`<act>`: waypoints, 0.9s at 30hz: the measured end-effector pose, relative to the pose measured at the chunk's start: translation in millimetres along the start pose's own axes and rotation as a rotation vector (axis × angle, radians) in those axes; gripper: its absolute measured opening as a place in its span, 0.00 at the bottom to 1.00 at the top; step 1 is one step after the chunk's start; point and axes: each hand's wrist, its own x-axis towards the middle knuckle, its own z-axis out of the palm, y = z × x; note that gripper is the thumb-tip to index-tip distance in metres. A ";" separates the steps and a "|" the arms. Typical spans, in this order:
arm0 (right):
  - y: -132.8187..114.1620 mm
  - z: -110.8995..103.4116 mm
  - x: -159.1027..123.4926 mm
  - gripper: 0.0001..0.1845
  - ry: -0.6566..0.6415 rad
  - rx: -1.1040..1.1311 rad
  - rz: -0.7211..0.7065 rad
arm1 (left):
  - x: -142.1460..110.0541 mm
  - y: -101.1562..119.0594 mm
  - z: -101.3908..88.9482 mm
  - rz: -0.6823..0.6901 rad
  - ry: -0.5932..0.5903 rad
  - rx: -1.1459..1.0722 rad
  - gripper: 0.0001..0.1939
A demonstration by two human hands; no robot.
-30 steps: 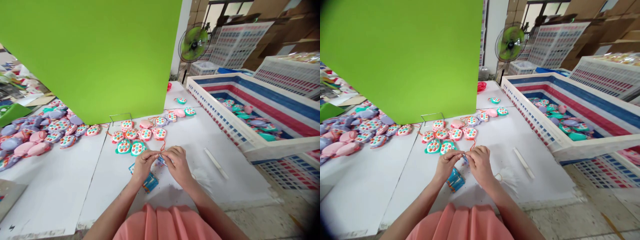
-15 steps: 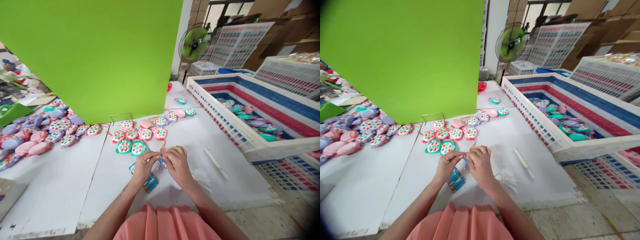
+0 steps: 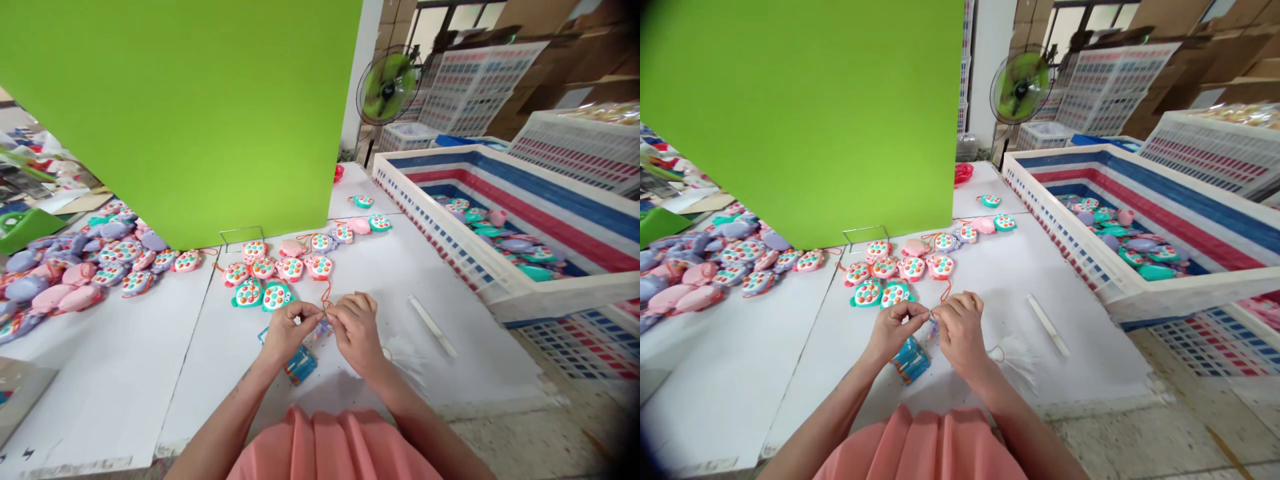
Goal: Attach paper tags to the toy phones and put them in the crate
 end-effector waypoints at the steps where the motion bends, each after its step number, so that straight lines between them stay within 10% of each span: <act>1: -0.5 -0.1 -0.2 0.12 0.009 0.010 0.001 | 0.0 -0.7 -0.5 0.003 0.000 0.010 0.08; 21: -3.8 3.2 -10.6 0.10 0.050 0.130 0.034 | -3.2 24.6 -4.8 0.014 -0.060 0.189 0.06; 27: 40.9 -22.1 6.4 0.05 0.141 0.241 0.219 | 2.6 5.2 2.4 0.150 0.010 0.284 0.12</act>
